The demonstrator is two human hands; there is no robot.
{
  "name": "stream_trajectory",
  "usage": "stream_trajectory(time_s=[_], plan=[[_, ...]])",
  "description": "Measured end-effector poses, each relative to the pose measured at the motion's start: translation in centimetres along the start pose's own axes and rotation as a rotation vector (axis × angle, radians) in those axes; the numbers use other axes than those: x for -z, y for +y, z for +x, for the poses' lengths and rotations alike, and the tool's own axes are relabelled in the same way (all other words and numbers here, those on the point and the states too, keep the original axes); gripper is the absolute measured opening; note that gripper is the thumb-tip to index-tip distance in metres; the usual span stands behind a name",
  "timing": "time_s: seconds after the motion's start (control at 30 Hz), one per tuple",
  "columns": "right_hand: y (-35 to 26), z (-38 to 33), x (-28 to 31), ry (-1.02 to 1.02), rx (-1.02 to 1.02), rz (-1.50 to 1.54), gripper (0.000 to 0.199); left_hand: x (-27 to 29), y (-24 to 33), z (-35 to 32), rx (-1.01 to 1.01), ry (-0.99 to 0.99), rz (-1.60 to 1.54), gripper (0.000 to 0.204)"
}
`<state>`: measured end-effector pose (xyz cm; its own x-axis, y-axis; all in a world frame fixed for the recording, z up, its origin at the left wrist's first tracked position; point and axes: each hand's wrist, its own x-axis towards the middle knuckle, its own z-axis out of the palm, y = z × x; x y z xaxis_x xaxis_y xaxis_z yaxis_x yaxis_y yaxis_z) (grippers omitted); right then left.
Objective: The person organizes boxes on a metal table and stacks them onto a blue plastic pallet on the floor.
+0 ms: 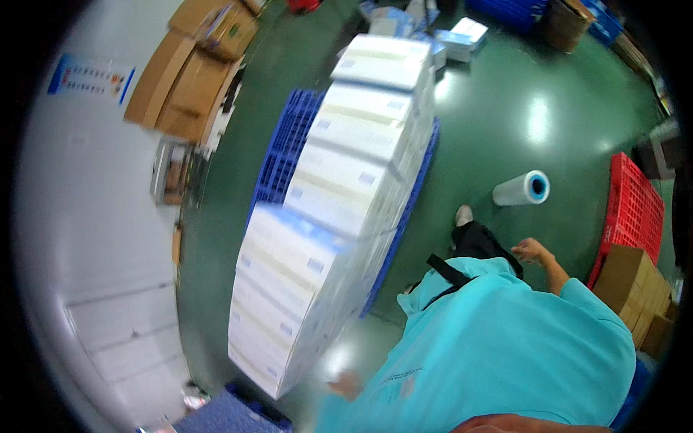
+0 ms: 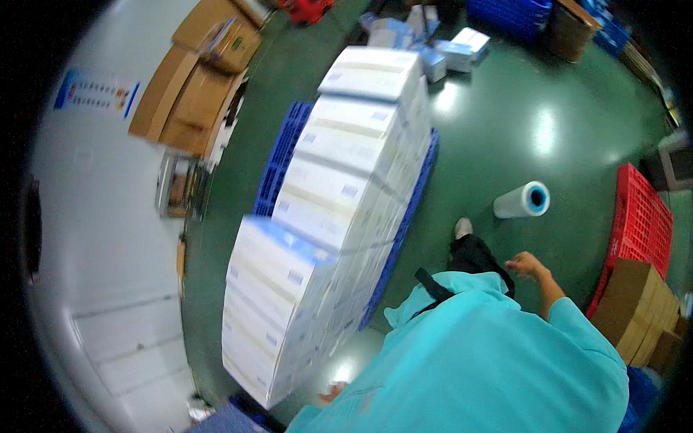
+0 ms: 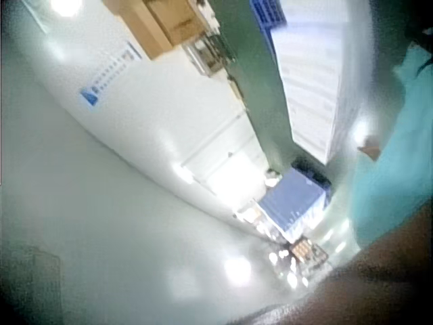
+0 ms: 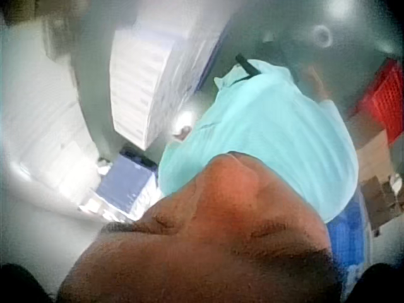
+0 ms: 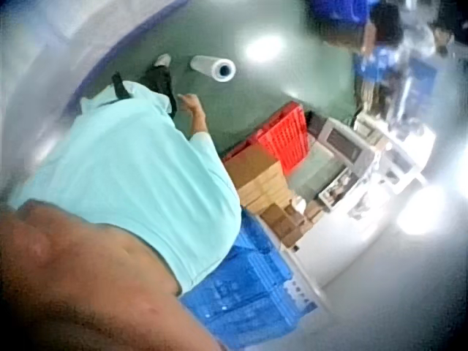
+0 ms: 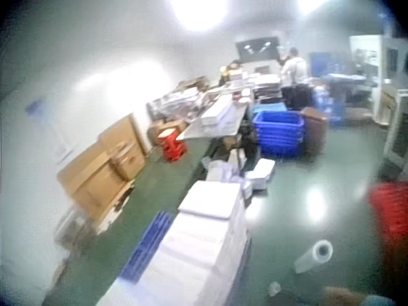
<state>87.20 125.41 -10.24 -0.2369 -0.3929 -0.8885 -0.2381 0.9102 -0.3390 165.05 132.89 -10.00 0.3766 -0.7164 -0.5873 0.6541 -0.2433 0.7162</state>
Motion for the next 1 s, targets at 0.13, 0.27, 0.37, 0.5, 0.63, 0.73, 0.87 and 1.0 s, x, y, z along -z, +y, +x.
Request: stream_trajectory(time_s=[0.13,0.27,0.37,0.5,0.63,0.73,0.87,1.0], plan=[[-1.0,6.7,7.4,-0.011,0.393,-0.390,0.039,-25.8,-14.1,0.1,0.476,-0.186,0.949,0.060],[-13.0,6.3,20.6,0.109,0.462,-0.273,0.048,-53.0,-21.0,1.4,0.554,-0.487,1.380,0.054],[-16.9,8.5,30.5,0.281,0.561,-0.042,0.047,-66.6,-27.2,5.2,0.474,-0.635,1.358,0.046],[-15.8,13.4,43.6,0.449,0.604,0.203,0.045,-81.8,-37.2,8.5,0.536,-0.757,1.168,0.042],[-6.5,17.9,49.8,0.613,0.251,0.231,0.031,-95.0,-45.8,10.4,0.248,-0.976,1.467,0.043],[8.5,23.1,47.7,0.344,-0.010,-0.541,0.040,-106.3,-51.0,11.0,0.436,-1.014,1.501,0.044],[-0.6,17.9,49.0,0.155,-0.390,0.669,0.027,-119.2,-53.9,12.3,0.394,-0.985,1.578,0.046],[5.0,34.3,54.0,-0.016,0.324,0.391,0.019,-125.5,-58.7,15.6,0.439,-0.771,1.510,0.044]])
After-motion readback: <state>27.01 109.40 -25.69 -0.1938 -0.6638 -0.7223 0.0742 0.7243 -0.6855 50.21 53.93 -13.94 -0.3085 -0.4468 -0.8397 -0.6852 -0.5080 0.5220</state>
